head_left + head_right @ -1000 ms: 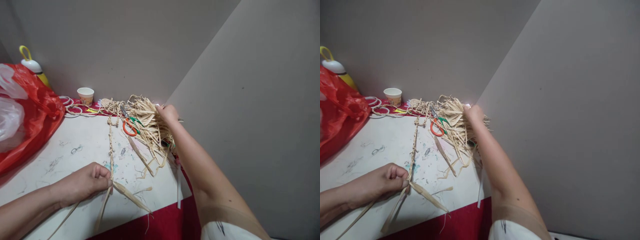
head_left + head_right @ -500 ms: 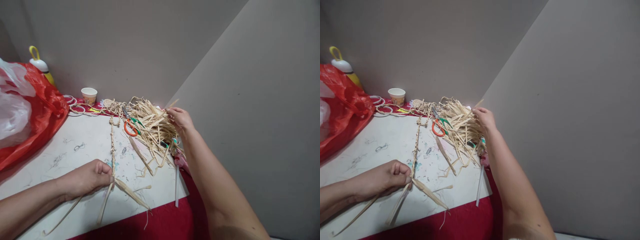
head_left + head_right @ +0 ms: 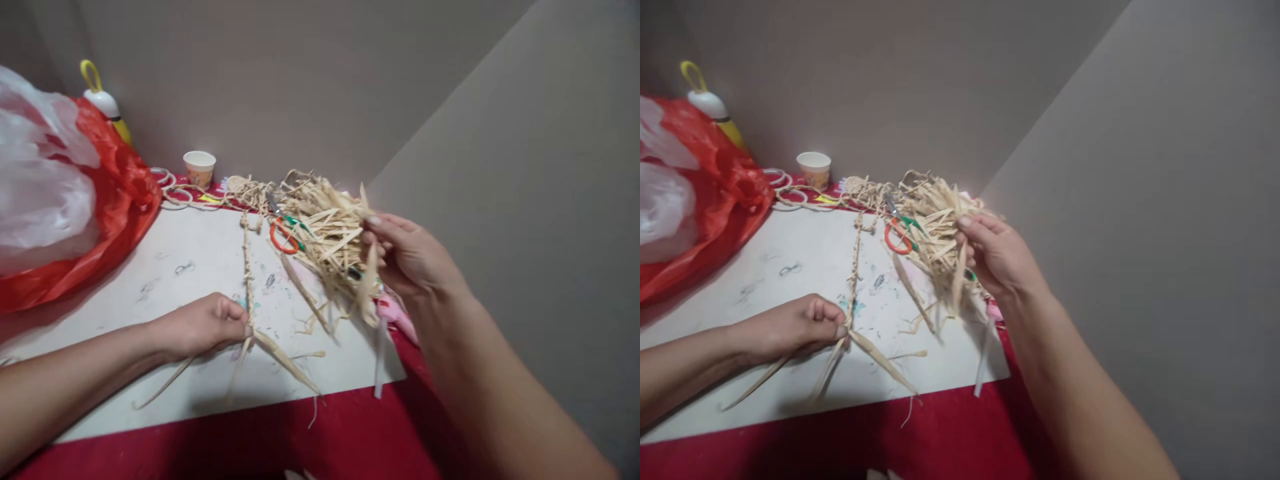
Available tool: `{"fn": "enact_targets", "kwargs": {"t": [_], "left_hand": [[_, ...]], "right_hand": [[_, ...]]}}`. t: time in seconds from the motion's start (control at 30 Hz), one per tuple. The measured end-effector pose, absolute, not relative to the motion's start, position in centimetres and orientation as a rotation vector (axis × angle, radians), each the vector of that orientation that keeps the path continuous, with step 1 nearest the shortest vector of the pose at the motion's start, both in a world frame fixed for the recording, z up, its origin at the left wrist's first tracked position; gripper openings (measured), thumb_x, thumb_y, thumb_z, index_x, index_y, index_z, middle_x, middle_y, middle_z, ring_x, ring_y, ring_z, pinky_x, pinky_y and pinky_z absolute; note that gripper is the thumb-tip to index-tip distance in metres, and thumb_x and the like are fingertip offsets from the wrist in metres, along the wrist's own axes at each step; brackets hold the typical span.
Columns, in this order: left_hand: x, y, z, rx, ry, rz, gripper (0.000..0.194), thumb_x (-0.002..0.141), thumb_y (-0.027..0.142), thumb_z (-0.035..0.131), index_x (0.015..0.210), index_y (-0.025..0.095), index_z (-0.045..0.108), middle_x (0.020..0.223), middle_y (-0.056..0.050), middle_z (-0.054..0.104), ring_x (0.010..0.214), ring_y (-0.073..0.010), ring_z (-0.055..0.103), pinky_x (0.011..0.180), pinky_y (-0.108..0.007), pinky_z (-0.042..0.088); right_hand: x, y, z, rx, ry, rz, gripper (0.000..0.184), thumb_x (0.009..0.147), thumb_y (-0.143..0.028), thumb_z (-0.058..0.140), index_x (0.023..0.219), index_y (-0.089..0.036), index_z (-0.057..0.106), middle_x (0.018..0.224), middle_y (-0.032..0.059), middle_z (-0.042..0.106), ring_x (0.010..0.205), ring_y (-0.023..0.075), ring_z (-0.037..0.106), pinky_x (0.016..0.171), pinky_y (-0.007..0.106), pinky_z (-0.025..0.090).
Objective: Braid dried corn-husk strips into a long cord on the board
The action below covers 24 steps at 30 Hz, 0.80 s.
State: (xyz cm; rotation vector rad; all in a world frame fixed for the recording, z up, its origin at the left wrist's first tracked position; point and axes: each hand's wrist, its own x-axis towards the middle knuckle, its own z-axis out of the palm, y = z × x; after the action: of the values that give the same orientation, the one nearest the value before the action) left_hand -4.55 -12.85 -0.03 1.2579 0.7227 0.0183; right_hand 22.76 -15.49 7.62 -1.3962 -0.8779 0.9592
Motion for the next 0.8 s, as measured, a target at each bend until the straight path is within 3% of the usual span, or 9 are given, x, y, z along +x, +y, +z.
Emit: {"fn": "enact_targets", "kwargs": {"t": [0.07, 0.17, 0.23, 0.33, 0.57, 0.8], "left_hand": [[-4.6, -12.9, 0.0, 1.219, 0.717, 0.017, 0.023, 0.077, 0.035, 0.06, 0.068, 0.014, 0.06, 0.039, 0.009, 0.031, 0.035, -0.0046, 0.02, 0.037, -0.023, 0.011], [-4.5, -13.2, -0.1, 1.132, 0.75, 0.02, 0.023, 0.078, 0.035, 0.06, 0.067, 0.015, 0.057, 0.04, 0.009, 0.035, 0.033, -0.004, 0.021, 0.035, -0.023, 0.012], [-4.4, -13.5, -0.1, 1.099, 0.761, 0.044, 0.022, 0.078, 0.032, 0.06, 0.065, 0.015, 0.055, 0.042, 0.008, 0.039, 0.033, -0.0032, 0.023, 0.036, -0.022, 0.013], [-4.3, -13.9, -0.1, 1.072, 0.752, 0.089, 0.023, 0.078, 0.031, 0.061, 0.064, 0.014, 0.054, 0.042, 0.009, 0.037, 0.035, -0.0018, 0.022, 0.037, -0.021, 0.012], [-4.2, -14.2, 0.1, 1.067, 0.787, 0.112, 0.021, 0.079, 0.03, 0.061, 0.068, 0.013, 0.058, 0.041, 0.009, 0.033, 0.036, -0.0014, 0.018, 0.037, -0.02, 0.009], [-4.3, -14.4, 0.0, 1.07, 0.764, 0.121, 0.019, 0.081, 0.028, 0.058, 0.07, 0.013, 0.061, 0.036, 0.009, 0.03, 0.035, -0.0034, 0.018, 0.038, -0.023, 0.009]], "right_hand": [[19.7, -18.5, 6.7, -1.513, -0.974, 1.08, 0.026, 0.073, -0.034, 0.067, 0.061, -0.016, 0.053, 0.047, -0.0038, 0.051, 0.037, 0.0052, 0.04, 0.037, 0.017, 0.03], [15.5, -22.4, 4.7, -1.595, -1.118, 1.443, 0.026, 0.075, -0.036, 0.066, 0.063, -0.015, 0.056, 0.05, -0.0019, 0.056, 0.038, 0.0049, 0.041, 0.038, 0.017, 0.03], [13.4, -24.0, 3.3, -1.594, -1.088, 1.548, 0.03, 0.078, -0.039, 0.06, 0.062, -0.015, 0.053, 0.047, -0.0029, 0.052, 0.039, 0.0051, 0.039, 0.039, 0.018, 0.03], [11.7, -24.9, 2.0, -1.61, -0.989, 1.563, 0.029, 0.08, -0.034, 0.056, 0.059, -0.016, 0.048, 0.044, -0.006, 0.043, 0.039, 0.0042, 0.033, 0.039, 0.018, 0.025], [10.7, -25.3, 1.6, -1.595, -1.082, 1.639, 0.022, 0.079, -0.019, 0.048, 0.058, -0.016, 0.048, 0.048, -0.003, 0.051, 0.043, 0.006, 0.041, 0.042, 0.019, 0.03], [10.7, -25.0, 0.2, -1.541, -1.016, 1.507, 0.022, 0.08, -0.022, 0.047, 0.06, -0.016, 0.048, 0.048, -0.004, 0.048, 0.045, 0.007, 0.04, 0.046, 0.021, 0.031]]}}
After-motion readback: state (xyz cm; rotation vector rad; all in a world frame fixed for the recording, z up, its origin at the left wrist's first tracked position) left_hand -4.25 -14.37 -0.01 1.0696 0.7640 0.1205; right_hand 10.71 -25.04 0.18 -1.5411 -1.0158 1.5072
